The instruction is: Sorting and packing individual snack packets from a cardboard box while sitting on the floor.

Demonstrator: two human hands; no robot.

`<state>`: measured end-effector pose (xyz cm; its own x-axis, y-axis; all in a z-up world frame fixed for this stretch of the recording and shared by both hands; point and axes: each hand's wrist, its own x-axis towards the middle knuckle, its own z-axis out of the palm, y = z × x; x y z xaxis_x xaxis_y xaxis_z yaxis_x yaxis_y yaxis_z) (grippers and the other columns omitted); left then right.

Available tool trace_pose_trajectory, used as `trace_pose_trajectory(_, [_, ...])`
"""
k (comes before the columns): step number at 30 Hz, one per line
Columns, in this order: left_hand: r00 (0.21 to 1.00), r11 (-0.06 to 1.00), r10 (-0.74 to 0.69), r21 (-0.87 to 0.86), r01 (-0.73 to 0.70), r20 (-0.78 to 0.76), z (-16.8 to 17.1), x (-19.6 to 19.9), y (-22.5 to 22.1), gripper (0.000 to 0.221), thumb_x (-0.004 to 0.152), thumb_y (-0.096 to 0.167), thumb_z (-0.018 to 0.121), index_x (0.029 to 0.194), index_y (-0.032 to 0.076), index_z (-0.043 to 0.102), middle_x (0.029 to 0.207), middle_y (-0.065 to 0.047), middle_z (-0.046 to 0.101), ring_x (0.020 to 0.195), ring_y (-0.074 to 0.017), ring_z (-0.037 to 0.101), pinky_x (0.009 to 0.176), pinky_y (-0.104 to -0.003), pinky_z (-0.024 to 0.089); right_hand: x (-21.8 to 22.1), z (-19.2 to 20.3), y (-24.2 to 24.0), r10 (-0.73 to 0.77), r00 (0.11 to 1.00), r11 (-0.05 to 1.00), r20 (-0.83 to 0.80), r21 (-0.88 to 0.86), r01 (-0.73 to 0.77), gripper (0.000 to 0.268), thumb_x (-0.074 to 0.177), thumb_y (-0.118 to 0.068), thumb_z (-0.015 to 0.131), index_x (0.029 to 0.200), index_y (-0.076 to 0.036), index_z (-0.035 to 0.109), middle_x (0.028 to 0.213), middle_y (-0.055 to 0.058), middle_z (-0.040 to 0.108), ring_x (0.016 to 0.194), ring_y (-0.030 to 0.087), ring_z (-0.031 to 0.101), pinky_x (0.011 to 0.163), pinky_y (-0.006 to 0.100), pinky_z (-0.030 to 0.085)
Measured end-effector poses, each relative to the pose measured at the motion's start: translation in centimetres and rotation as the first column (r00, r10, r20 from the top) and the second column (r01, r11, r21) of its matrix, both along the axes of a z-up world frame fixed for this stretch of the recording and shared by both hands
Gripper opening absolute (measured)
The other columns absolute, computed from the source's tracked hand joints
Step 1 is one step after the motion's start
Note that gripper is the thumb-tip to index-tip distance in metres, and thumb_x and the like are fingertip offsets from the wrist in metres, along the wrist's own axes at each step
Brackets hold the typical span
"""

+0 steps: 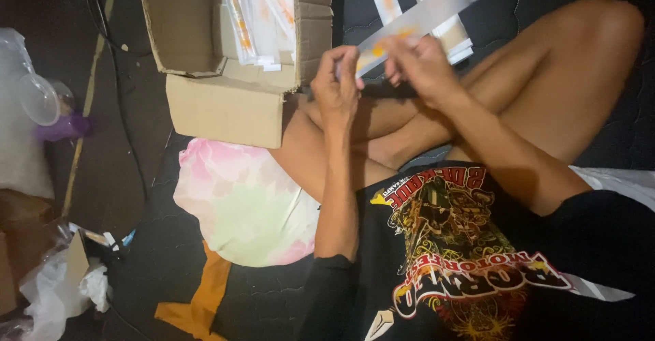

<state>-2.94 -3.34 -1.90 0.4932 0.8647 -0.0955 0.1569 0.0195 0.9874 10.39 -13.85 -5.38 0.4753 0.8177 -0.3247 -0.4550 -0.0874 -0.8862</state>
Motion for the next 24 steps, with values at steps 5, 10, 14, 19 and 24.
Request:
trace_pose_trajectory(5, [0.999,0.999,0.031,0.025,-0.031,-0.006,0.1,-2.4,1.3,0.014,0.098,0.018,0.065,0.1,0.005,0.07,0.067,0.0,0.062,0.052,-0.007,0.055,0.047,-0.02,0.041,4.7,-0.1,-2.3,-0.152,0.986,0.988,0.07,-0.028,0.154,0.028,0.111,-0.03,0.057,0.122,-0.007,0.07,0.074,-0.004,0.059,0.058,0.002,0.052,0.055,0.013,0.047])
trace_pose_trajectory(10, [0.999,0.999,0.032,-0.04,-0.03,0.036,0.4,-2.6,0.9,0.017,0.099,0.021,0.065,0.1,0.005,0.069,0.065,0.002,0.055,0.054,-0.0067,0.052,0.05,-0.02,0.04,5.5,1.0,-3.3,-0.184,0.98,0.982,0.079,0.056,0.18,0.029,0.11,-0.03,0.062,0.123,-0.006,0.069,0.077,-0.002,0.06,0.064,0.004,0.052,0.063,0.015,0.046])
trace_pose_trajectory(14, [0.999,0.999,0.001,-0.05,0.001,0.032,0.1,-2.5,1.0,0.018,0.099,0.023,0.066,0.102,0.005,0.069,0.065,0.001,0.058,0.053,-0.0055,0.053,0.047,-0.02,0.04,5.8,1.0,-3.4,-0.2,0.973,0.98,0.116,0.035,0.198,0.023,0.108,-0.029,0.065,0.119,-0.008,0.068,0.082,-0.001,0.063,0.062,0.003,0.054,0.057,0.015,0.046])
trace_pose_trajectory(19, [0.999,0.991,-0.034,-0.125,0.038,0.036,0.4,-2.8,1.2,0.02,0.098,0.023,0.066,0.102,0.004,0.068,0.063,-0.001,0.059,0.05,-0.0077,0.053,0.048,-0.021,0.043,5.9,1.9,-3.4,-0.163,0.946,0.985,0.279,-0.009,0.173,0.025,0.112,-0.022,0.064,0.127,-0.003,0.07,0.081,0.0,0.062,0.063,0.003,0.05,0.058,0.013,0.043])
trace_pose_trajectory(24, [0.948,0.922,-0.196,0.283,0.265,-0.25,0.0,-2.4,2.1,0.035,0.101,0.021,0.059,0.129,0.001,0.063,0.133,-0.013,0.064,0.122,-0.0276,0.064,0.106,-0.034,0.05,5.6,3.1,-3.8,-0.066,0.807,0.996,0.587,-0.015,0.092,0.018,0.12,-0.006,0.06,0.131,0.004,0.071,0.085,0.007,0.063,0.063,0.009,0.051,0.058,0.019,0.045])
